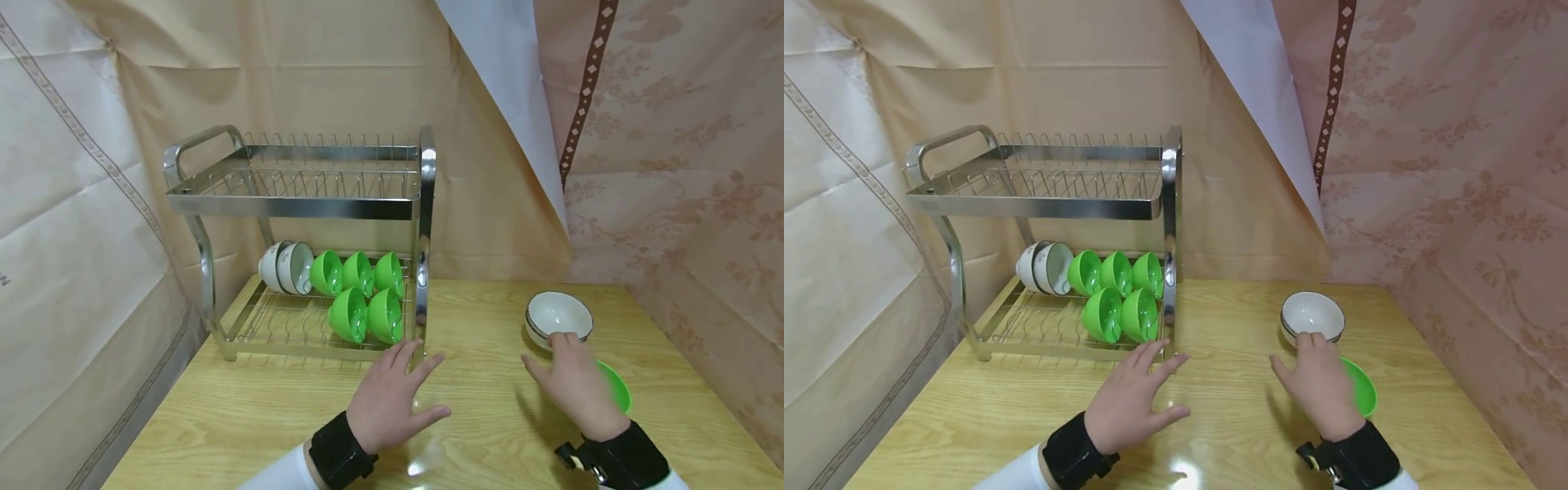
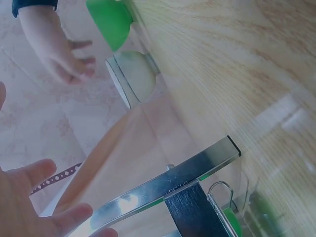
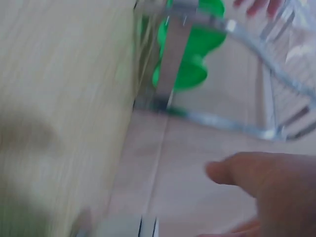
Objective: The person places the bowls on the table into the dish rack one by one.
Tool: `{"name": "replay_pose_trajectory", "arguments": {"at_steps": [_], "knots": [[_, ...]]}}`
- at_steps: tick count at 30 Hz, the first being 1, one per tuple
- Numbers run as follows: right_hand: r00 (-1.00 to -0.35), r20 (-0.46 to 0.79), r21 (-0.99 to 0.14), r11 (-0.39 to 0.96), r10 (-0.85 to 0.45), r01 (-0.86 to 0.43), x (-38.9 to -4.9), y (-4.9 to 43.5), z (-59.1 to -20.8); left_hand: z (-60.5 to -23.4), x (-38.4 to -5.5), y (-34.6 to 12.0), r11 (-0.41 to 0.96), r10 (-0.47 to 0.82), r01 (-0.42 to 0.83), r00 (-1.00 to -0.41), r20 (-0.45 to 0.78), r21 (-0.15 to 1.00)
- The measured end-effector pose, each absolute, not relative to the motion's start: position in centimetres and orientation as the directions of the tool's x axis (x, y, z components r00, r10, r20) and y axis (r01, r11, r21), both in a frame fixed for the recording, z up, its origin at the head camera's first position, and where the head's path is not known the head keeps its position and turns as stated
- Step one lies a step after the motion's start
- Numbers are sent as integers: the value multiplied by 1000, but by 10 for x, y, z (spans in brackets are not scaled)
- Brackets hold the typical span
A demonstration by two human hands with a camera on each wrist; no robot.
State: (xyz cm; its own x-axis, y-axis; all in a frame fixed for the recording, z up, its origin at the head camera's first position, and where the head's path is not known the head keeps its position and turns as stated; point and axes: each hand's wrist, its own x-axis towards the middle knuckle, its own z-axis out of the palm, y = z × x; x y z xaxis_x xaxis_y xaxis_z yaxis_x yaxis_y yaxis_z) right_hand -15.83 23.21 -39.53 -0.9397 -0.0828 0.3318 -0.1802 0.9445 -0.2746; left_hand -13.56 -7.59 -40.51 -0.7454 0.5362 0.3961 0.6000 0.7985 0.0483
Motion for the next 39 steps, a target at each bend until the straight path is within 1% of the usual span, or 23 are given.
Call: {"name": "replay_pose_trajectory", "arguments": {"at_steps": [3,5,7,9,12,15,24,28,30,32,35,37,39], "knots": [[-987,156,-277,958,-26,-69,-161,248,-394,-404,-135,-76,800,534,597,-750,392,52],[-999,45,-266,964,-3,-15,-162,255,-395,-404,-136,-76,801,531,596,-752,390,57],[-1000,-25,-251,968,-7,0,-163,259,-398,-404,-136,-76,803,529,593,-754,388,58],[-999,-44,-240,971,-25,-14,-165,260,-401,-404,-136,-76,804,528,592,-756,387,60],[-998,-35,-222,974,-44,-35,-166,260,-404,-404,-136,-76,803,528,593,-757,384,64],[-999,-27,-208,978,-41,-34,-168,261,-404,-404,-136,-76,803,527,592,-759,383,69],[-998,-56,-197,980,-36,-24,-171,260,-406,-405,-136,-76,807,514,585,-765,387,84],[-998,-45,-202,979,-32,-22,-170,258,-404,-407,-136,-75,807,509,583,-768,389,95],[-999,-6,-209,977,-46,-44,-168,255,-403,-407,-136,-74,807,506,582,-769,390,100],[-995,61,-218,972,-79,-90,-165,250,-400,-408,-136,-74,805,504,583,-769,392,108],[-970,189,-213,958,-155,-195,-158,239,-395,-407,-137,-73,808,492,574,-780,386,129],[-943,262,-197,945,-206,-261,-153,230,-392,-407,-138,-72,809,473,561,-798,374,174],[-911,326,-180,930,-251,-321,-148,220,-388,-408,-138,-72,803,444,537,-828,343,259]]}}
